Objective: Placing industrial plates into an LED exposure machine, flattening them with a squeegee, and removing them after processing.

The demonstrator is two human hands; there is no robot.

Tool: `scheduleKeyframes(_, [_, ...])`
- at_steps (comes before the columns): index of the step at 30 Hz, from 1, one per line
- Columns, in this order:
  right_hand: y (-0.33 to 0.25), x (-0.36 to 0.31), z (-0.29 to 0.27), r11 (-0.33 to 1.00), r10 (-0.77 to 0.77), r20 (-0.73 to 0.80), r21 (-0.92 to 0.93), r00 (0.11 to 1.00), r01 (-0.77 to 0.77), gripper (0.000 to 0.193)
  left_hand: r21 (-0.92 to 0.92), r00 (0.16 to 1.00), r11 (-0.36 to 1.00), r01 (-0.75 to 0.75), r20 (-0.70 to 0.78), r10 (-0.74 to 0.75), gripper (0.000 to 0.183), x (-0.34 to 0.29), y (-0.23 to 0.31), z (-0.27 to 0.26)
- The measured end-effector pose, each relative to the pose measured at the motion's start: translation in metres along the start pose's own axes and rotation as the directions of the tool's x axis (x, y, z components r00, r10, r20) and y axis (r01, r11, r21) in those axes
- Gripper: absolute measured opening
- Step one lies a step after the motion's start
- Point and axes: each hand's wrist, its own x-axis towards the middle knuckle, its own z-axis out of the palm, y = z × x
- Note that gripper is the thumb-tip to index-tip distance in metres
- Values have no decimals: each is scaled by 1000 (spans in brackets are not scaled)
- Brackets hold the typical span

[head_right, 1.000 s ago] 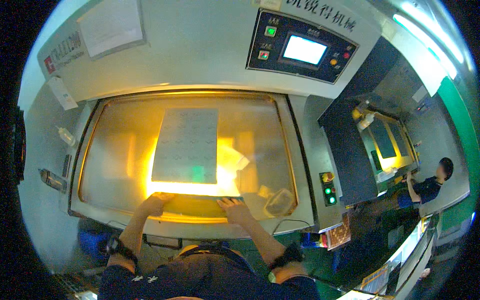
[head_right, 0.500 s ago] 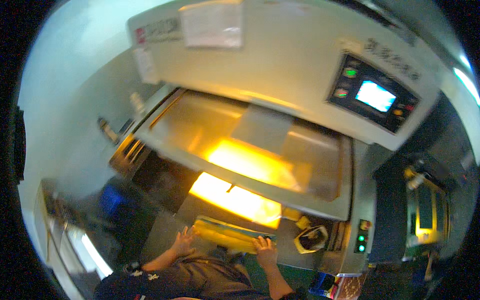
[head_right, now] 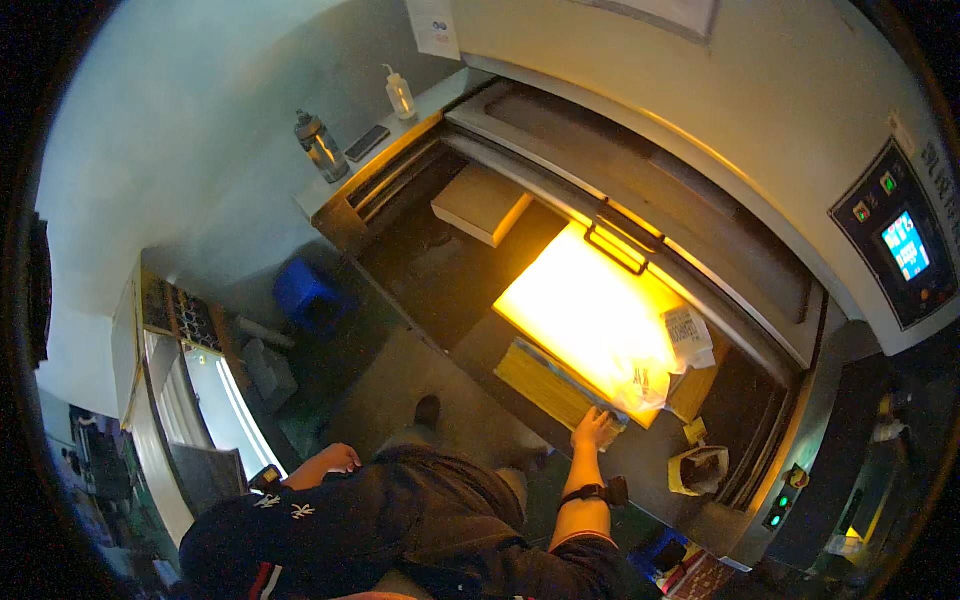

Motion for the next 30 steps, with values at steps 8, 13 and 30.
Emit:
scheduleKeyframes(8, [-147,65,-105,911,-226,-609,145,761,386,67,180,892,918,-353,-231,388,22,61,-1,-123])
scheduleKeyframes(13, [-143,68,-119,870,-352,-499,139,792,474,80,-33,875,930,-367,-353,332,21,67,-34,-195])
scheduleKeyframes(30, [-141,-123,-58,967,-231,-148,71,962,243,60,108,880,878,-466,-43,472,26,140,-11,-218])
